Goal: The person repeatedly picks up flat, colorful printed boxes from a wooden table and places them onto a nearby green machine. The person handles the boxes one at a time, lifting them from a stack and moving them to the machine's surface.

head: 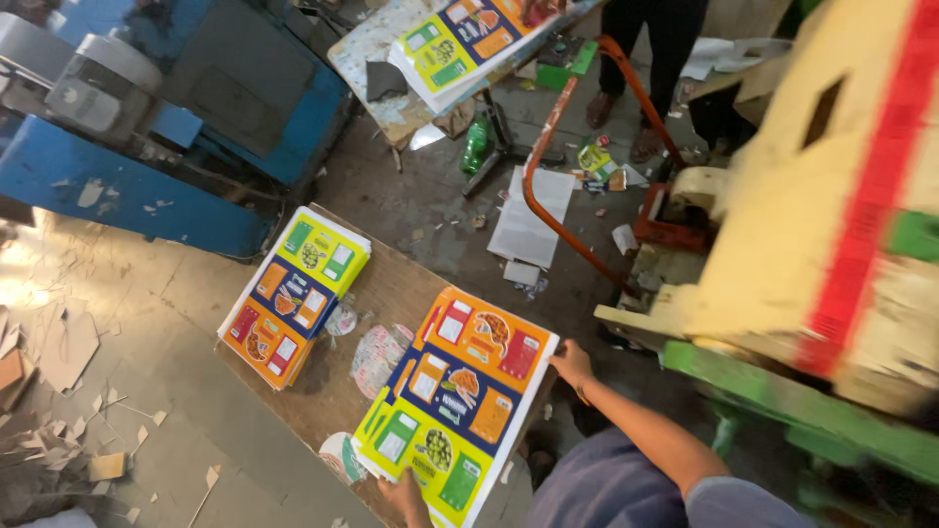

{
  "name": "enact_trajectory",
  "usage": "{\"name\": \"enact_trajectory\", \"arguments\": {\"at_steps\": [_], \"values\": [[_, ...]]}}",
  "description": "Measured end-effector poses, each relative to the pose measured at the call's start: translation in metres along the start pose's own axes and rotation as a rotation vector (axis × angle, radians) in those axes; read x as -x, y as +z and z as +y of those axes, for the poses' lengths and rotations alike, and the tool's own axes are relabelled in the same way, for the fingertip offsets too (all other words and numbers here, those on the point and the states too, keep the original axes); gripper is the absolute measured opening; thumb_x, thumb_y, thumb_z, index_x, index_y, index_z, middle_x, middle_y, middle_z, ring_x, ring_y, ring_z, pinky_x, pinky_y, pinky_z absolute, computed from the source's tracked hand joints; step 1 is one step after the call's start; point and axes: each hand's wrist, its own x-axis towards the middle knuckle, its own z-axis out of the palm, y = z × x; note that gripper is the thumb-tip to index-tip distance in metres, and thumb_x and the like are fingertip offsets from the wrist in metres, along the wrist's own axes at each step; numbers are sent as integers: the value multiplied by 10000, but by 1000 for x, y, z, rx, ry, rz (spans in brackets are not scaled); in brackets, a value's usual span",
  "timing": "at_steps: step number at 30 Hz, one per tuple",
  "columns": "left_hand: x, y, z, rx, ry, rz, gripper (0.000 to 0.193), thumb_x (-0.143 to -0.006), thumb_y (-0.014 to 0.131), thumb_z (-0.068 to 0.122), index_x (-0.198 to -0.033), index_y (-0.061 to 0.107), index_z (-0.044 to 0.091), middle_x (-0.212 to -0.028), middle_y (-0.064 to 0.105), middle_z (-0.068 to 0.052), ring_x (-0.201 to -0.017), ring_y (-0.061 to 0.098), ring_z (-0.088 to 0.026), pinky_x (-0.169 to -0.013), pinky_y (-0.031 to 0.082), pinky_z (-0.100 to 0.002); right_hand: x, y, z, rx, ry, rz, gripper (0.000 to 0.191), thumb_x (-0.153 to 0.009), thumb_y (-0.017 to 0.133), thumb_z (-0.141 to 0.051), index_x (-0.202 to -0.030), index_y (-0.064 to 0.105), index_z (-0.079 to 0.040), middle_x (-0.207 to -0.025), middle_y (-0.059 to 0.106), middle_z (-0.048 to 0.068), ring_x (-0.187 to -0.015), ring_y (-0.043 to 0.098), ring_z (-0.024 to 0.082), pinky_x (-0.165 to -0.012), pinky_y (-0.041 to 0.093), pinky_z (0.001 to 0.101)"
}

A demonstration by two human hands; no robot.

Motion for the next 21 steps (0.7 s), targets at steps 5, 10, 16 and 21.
{"name": "enact_trajectory", "arguments": {"at_steps": [5, 10, 16, 21], "values": [[-4, -1, 8, -233, -97, 131, 756, -762, 839, 75, -1416, 474, -26, -1278, 633, -235, -1142, 626, -373, -957, 497, -459, -5, -4, -5, 462, -631, 266, 972, -703, 866, -368, -1477, 414, 9, -1444, 495, 226, -1368, 429, 400, -1124, 418, 521], [-5, 3, 9, -72, -24, 93, 807, -778, 838, 182, -1457, 452, -20, -1326, 618, -268, -1184, 624, -389, -1007, 501, -484, -13, 14, -1, 706, -400, -181, 939, -717, 834, -512, -1446, 430, -79, -1482, 472, 192, -1409, 415, 396, -1103, 421, 531], [-10, 6, 8, -57, -178, 117, 703, -763, 839, 210, -1356, 563, -48, -1234, 696, -262, -1067, 704, -388, -887, 566, -460, -13, 15, 13, 720, -449, -101, 927, -731, 832, -493, -1461, 432, -84, -1495, 423, 240, -1356, 426, 435, -1041, 430, 544], [-2, -8, -3, -457, -86, 9, 576, -757, 852, 175, -1246, 648, -51, -1151, 744, -270, -973, 740, -404, -830, 591, -488, 36, -59, -19, 301, -717, -234, 625, -874, 753, -402, -1365, 579, -57, -1390, 591, 175, -1268, 580, 362, -1058, 479, 417]]}}
